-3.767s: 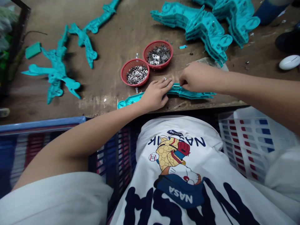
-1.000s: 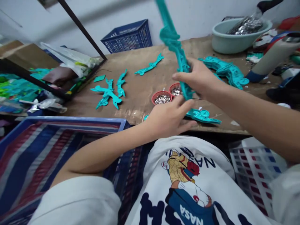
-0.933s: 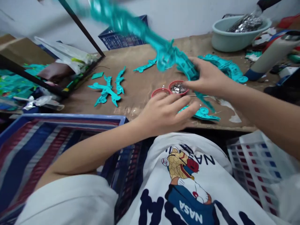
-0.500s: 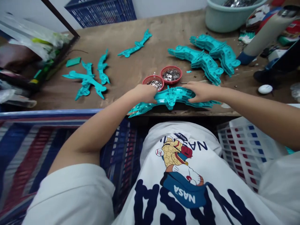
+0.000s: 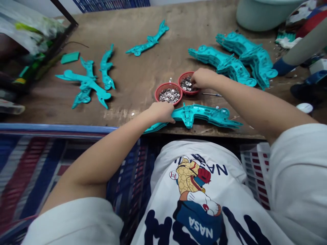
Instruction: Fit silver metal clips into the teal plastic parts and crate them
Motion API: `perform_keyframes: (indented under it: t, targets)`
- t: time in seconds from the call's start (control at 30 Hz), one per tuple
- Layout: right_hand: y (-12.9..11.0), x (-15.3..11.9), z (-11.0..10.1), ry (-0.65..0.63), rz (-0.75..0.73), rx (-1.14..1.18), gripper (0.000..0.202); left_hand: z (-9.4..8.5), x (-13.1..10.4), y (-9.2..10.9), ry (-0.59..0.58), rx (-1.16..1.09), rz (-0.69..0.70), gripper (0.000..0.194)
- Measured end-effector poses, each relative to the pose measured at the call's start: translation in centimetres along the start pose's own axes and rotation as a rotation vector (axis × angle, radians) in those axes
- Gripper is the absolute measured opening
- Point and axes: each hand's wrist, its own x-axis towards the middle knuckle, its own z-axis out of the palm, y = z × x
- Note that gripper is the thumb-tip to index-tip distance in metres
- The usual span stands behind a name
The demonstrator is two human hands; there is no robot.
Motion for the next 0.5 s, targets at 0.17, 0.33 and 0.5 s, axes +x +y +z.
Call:
perform_keyframes:
  t: [0.17,0.33,0.5]
  targets:
    - [-1.0,0.9,1.1,-0.101,0.152,-0.116,0.029,0.3,0.1,0.1,0.013,-0.035,0.035,0.071]
    - [-1.1,-0.4,-0.4,-0.022,0.172,-0.024,0.022,0.5,0.6,1.7,0.094,-0.084,0.077,0.06]
    - [-3.5,-2.7,-3.8,0.137,0.262,0.091,0.033,0.9,0.9,2.5,0.17,-0.107,0.088,0.052]
